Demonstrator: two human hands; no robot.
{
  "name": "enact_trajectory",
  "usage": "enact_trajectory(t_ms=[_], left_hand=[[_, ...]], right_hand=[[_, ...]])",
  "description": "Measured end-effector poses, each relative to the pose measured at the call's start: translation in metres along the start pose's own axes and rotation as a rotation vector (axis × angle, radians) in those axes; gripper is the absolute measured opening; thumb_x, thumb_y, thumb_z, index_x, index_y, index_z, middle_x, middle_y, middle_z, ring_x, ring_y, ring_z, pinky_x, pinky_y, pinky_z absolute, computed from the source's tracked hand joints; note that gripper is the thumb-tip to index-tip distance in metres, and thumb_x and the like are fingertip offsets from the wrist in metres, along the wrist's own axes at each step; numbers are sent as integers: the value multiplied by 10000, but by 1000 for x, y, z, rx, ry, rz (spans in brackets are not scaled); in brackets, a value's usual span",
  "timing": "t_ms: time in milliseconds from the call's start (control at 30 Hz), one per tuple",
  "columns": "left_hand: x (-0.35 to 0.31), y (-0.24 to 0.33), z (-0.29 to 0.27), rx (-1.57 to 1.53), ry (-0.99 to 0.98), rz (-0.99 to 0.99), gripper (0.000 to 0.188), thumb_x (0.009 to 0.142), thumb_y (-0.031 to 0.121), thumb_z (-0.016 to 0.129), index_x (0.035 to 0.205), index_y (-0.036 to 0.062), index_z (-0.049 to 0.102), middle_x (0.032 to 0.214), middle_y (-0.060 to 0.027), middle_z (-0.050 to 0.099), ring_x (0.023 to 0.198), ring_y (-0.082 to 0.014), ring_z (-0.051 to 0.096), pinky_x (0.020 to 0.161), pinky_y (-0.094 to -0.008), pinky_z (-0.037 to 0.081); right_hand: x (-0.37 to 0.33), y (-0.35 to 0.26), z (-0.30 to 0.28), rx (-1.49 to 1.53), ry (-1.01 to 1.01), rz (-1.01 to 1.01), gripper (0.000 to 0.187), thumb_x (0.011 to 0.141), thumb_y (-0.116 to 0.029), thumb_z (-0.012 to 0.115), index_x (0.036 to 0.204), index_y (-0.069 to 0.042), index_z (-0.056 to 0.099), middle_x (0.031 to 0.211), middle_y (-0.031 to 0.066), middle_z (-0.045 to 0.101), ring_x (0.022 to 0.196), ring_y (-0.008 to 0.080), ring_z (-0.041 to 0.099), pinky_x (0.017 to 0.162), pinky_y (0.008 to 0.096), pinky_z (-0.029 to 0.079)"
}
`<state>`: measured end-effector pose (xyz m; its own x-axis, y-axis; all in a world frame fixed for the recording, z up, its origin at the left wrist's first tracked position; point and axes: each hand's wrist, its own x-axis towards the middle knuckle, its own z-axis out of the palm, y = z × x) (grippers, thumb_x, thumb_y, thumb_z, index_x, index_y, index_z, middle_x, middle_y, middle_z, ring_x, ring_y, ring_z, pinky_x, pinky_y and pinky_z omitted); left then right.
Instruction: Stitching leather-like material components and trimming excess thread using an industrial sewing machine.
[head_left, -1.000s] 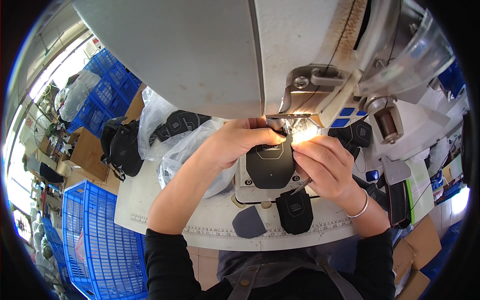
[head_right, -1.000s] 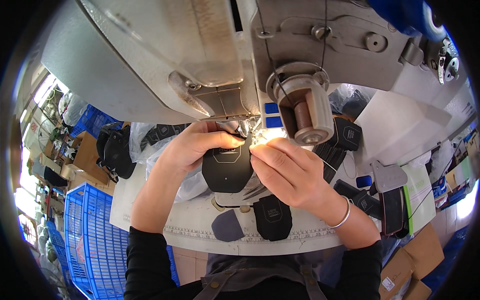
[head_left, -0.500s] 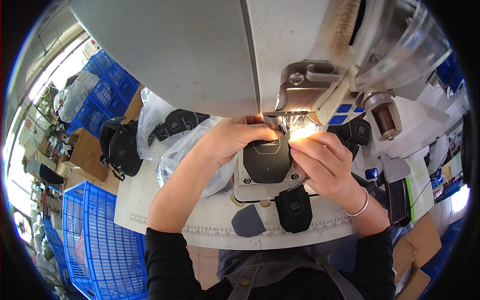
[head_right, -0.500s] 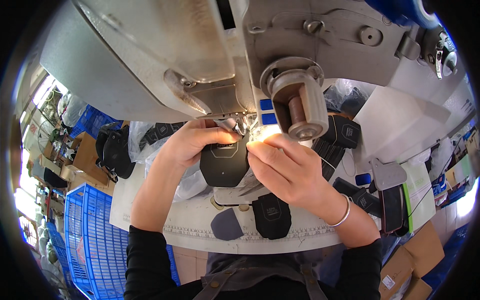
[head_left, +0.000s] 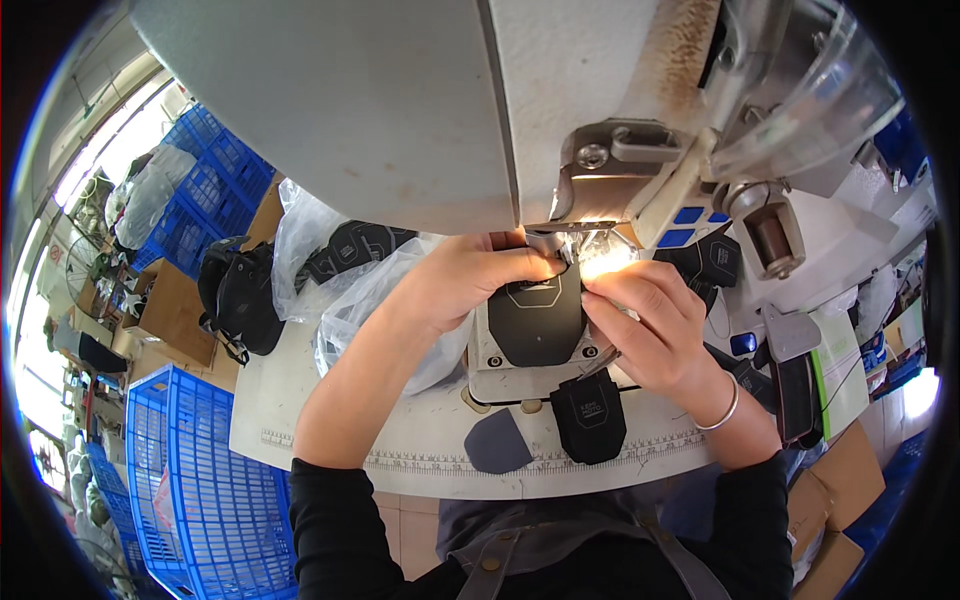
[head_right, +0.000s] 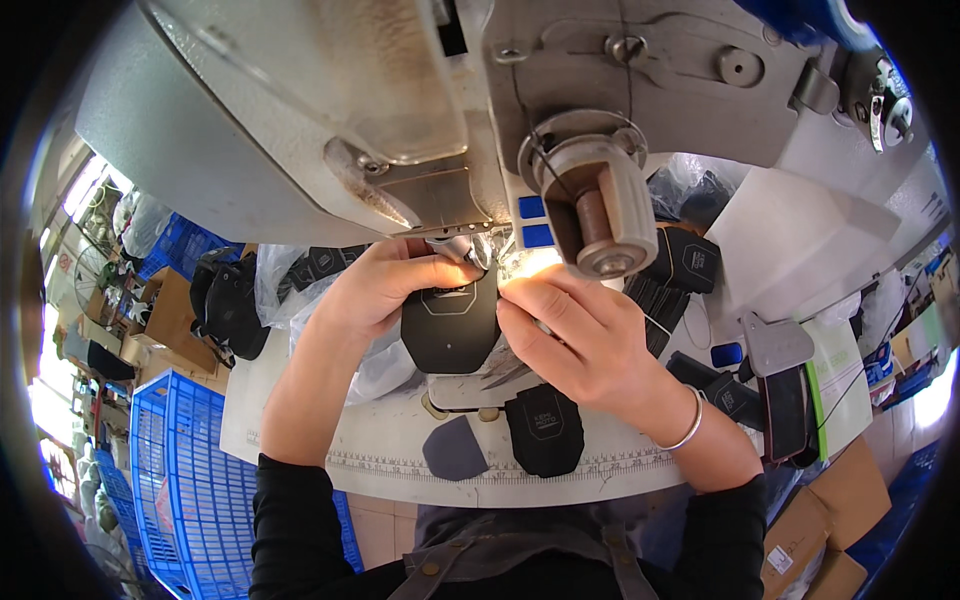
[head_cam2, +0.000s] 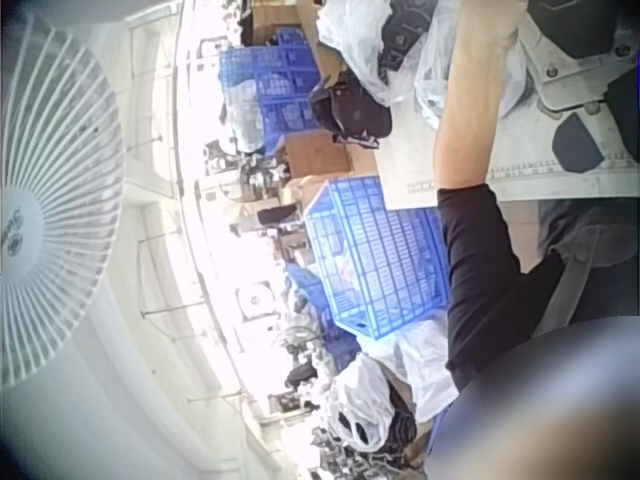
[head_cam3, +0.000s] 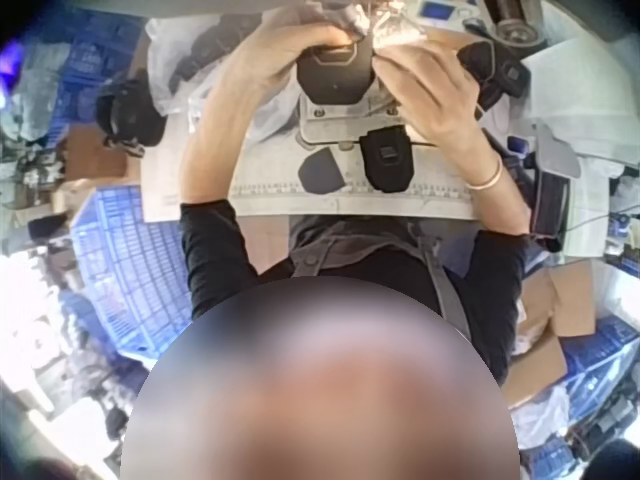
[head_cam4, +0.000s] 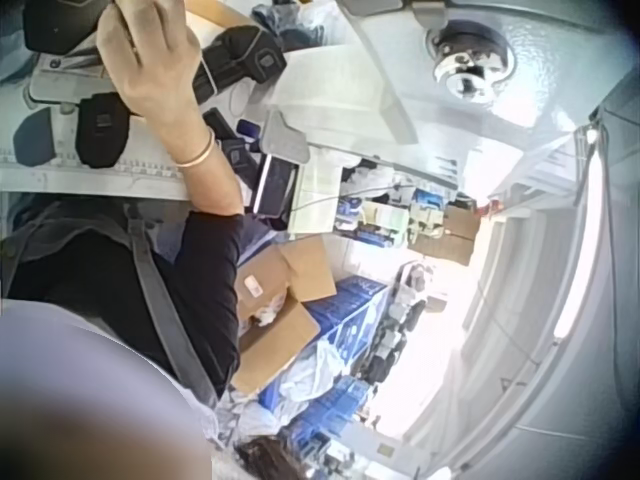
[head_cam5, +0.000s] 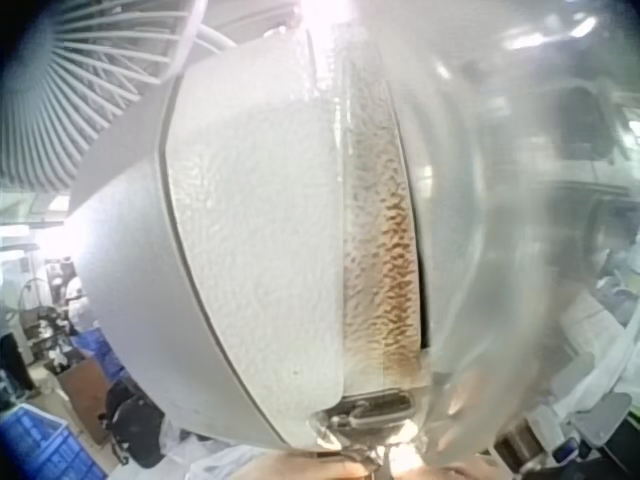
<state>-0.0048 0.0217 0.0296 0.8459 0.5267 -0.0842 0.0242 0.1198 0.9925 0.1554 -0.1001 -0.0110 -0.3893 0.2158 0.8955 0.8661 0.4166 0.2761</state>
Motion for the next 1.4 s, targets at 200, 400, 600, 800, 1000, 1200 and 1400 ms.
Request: enact_trajectory(t_ms=[200, 400, 600, 800, 1000, 1200, 1400], left_hand=[[2, -4, -7, 4, -16, -1, 177, 746, 72, 640, 908, 0, 634, 853, -51, 628, 755, -106, 577, 700, -228, 444], [4, -1, -8, 101, -71, 15, 197, 762, 73, 641, 936, -18, 633, 878, -61, 643, 789, -111, 592, 726, -232, 455], [2, 0, -8, 67, -83, 18, 199, 768, 78, 647, 943, -18, 633, 891, -57, 646, 792, -106, 592, 729, -233, 451], [1, 1, -8, 85, -91, 8, 215, 771, 100, 663, 950, -17, 636, 895, -52, 646, 788, -100, 588, 736, -232, 451], [1, 0, -6, 101, -61, -8, 229, 748, 105, 684, 946, 0, 636, 867, -42, 638, 786, -96, 574, 742, -230, 440], [-1, -4, -7, 37, -51, 4, 252, 724, 108, 698, 949, 15, 634, 881, -45, 628, 807, -112, 565, 761, -242, 424], [1, -4, -9, 51, -41, -1, 227, 773, 63, 642, 973, -43, 618, 897, -75, 645, 792, -110, 596, 739, -229, 461]], right_hand=[[-1, 0, 2, 0, 9, 16, 242, 567, -34, 650, 804, -20, 605, 843, 76, 590, 700, 190, 595, 510, 237, 476], [1, 1, -1, 31, -4, 21, 252, 565, -39, 646, 812, -25, 599, 824, 70, 586, 672, 188, 595, 494, 235, 473], [2, 3, -2, 41, -10, -2, 251, 563, -47, 646, 809, -31, 598, 814, 67, 582, 677, 189, 593, 500, 236, 479], [1, 2, -1, 33, -5, -3, 255, 557, -51, 646, 809, -33, 611, 820, 54, 588, 707, 189, 593, 530, 243, 489], [2, 2, -2, 28, -2, 5, 242, 571, -35, 647, 810, -31, 614, 819, 49, 591, 715, 187, 595, 538, 244, 491], [2, 1, -3, 52, 0, 27, 235, 576, -30, 651, 807, -27, 612, 826, 52, 594, 709, 182, 598, 531, 245, 489], [3, 1, -3, 48, -20, 4, 224, 573, -35, 645, 795, -31, 613, 854, 54, 604, 719, 182, 604, 525, 239, 487]])
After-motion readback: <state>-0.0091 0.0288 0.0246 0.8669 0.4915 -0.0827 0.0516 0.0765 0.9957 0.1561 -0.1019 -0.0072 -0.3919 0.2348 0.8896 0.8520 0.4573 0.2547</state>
